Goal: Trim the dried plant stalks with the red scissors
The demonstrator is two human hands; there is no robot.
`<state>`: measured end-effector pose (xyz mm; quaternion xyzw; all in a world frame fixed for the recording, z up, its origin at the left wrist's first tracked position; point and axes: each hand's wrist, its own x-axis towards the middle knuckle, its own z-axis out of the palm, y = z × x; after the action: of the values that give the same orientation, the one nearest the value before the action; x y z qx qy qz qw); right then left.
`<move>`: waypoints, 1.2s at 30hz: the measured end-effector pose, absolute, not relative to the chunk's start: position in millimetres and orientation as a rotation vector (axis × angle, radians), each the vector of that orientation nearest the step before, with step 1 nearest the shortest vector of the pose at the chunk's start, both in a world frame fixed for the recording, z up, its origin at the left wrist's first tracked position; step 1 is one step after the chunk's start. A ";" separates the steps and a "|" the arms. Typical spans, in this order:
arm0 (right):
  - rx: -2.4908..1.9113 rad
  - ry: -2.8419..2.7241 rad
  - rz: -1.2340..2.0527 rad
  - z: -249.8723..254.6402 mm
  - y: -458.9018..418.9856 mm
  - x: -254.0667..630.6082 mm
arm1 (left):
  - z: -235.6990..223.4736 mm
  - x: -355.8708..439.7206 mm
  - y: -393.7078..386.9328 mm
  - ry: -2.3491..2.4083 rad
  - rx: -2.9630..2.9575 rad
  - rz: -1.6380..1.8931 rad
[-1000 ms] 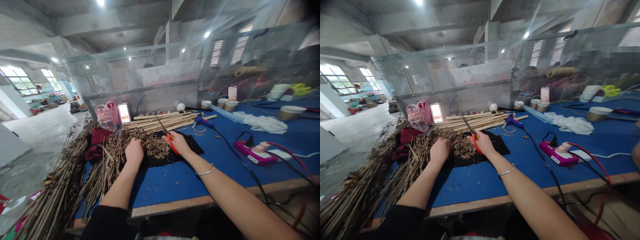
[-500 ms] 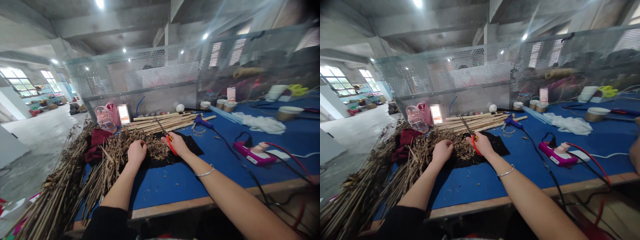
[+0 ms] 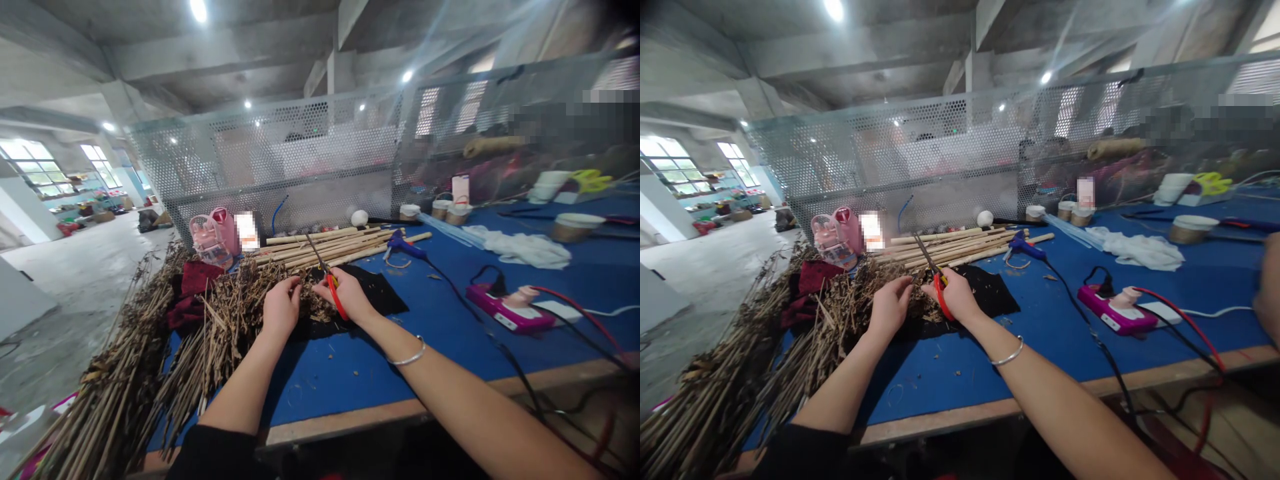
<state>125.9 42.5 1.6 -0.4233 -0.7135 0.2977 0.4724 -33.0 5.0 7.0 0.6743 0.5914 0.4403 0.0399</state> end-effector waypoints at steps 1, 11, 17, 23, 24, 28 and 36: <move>-1.005 -1.728 0.745 2.2 40.9 124.0 | 7.8 -31.6 4.1 1.790 2.122 1.330; -0.963 -1.448 0.792 7.3 44.3 124.7 | 9.5 -26.5 2.0 1.531 2.373 1.268; -0.891 -1.429 0.905 6.7 42.4 123.6 | 8.3 -24.7 1.7 1.505 2.354 1.267; -0.922 -1.351 0.856 7.2 47.1 125.1 | 13.9 -34.1 3.6 1.743 2.171 1.332; -0.916 -1.320 0.878 7.4 48.2 125.9 | 14.4 -37.3 4.5 1.828 2.109 1.345; -0.895 -1.204 0.968 7.1 52.6 129.7 | 14.0 -48.3 8.0 1.984 1.953 1.314; -0.939 -0.996 1.061 8.0 60.0 133.5 | 11.2 -55.6 11.0 2.105 1.852 1.307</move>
<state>133.5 60.0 8.0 -0.4130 -0.4381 0.4667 0.6478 -55.6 11.0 11.2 0.5986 0.6803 0.4223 0.0241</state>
